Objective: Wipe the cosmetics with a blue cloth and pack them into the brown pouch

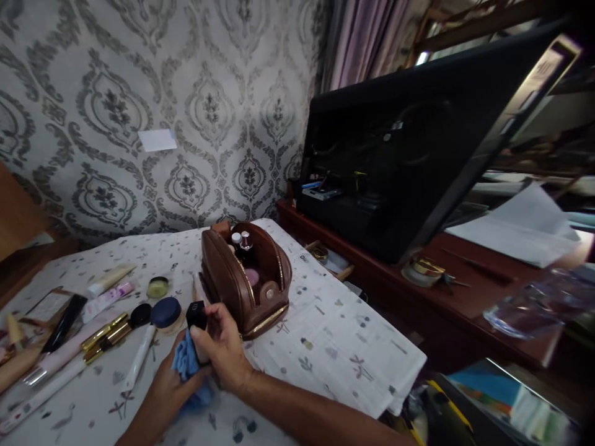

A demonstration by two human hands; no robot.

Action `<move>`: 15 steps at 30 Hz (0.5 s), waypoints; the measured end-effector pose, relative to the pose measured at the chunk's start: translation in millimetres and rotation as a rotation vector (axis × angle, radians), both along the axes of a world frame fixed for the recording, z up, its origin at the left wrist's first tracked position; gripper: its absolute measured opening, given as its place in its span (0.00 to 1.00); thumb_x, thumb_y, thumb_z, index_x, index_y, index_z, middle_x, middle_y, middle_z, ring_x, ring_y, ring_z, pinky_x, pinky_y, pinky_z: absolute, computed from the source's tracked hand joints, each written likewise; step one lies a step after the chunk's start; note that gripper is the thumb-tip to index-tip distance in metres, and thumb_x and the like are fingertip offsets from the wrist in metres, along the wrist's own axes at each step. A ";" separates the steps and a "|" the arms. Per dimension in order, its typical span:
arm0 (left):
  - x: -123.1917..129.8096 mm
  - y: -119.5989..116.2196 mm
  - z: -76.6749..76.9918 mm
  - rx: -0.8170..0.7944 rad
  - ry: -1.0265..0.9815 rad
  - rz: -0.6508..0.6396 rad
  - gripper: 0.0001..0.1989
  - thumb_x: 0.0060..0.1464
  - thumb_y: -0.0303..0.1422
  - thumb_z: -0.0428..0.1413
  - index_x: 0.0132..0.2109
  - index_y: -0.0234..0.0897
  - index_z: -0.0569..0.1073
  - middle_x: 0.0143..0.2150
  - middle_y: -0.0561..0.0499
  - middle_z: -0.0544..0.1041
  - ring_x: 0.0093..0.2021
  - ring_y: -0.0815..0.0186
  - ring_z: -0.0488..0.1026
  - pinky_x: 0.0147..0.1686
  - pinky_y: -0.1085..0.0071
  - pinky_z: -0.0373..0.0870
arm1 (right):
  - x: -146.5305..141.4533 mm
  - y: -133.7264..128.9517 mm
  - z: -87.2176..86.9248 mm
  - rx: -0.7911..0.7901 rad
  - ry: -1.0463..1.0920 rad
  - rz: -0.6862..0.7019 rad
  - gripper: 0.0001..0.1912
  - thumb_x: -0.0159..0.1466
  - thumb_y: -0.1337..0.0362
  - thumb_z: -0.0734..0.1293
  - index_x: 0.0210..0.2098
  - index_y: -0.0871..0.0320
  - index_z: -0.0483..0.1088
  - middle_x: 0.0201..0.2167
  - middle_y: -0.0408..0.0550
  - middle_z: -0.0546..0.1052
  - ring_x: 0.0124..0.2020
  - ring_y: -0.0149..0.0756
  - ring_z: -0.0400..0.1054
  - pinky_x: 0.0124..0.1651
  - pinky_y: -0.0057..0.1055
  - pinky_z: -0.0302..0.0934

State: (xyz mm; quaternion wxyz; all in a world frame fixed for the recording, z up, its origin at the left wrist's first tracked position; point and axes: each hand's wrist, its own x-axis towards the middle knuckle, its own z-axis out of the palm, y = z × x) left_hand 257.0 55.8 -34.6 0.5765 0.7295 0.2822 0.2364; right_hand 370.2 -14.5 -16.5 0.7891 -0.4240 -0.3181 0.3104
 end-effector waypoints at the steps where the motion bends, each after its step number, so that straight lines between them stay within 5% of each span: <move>1: 0.4 0.9 0.1 -0.027 0.007 -0.003 0.32 0.40 0.45 0.69 0.53 0.40 0.74 0.53 0.44 0.80 0.56 0.46 0.74 0.61 0.51 0.67 | -0.3 0.5 0.7 0.008 0.010 -0.003 0.25 0.52 0.48 0.75 0.39 0.53 0.63 0.35 0.41 0.69 0.37 0.35 0.64 0.45 0.31 0.60; 8: -2.5 -5.4 12.3 -0.233 -0.029 0.101 0.26 0.38 0.48 0.69 0.44 0.40 0.78 0.42 0.48 0.83 0.50 0.49 0.78 0.53 0.58 0.75 | 2.2 -5.0 16.0 0.031 -0.026 0.040 0.27 0.51 0.51 0.77 0.44 0.53 0.64 0.40 0.45 0.73 0.43 0.39 0.68 0.50 0.36 0.61; 11: -4.8 -11.1 18.2 -0.337 -0.015 0.163 0.29 0.38 0.51 0.69 0.44 0.38 0.79 0.34 0.48 0.83 0.36 0.53 0.80 0.37 0.62 0.78 | 6.6 -9.2 23.6 0.035 -0.042 0.041 0.29 0.55 0.49 0.74 0.50 0.53 0.65 0.44 0.48 0.74 0.48 0.42 0.68 0.54 0.39 0.60; 15: -6.5 -5.6 16.6 -0.468 -0.003 0.192 0.30 0.35 0.54 0.69 0.40 0.36 0.78 0.22 0.50 0.78 0.20 0.61 0.73 0.20 0.69 0.69 | 11.5 -10.1 26.3 0.034 -0.030 0.037 0.31 0.57 0.46 0.72 0.54 0.53 0.65 0.44 0.48 0.74 0.48 0.41 0.69 0.54 0.39 0.61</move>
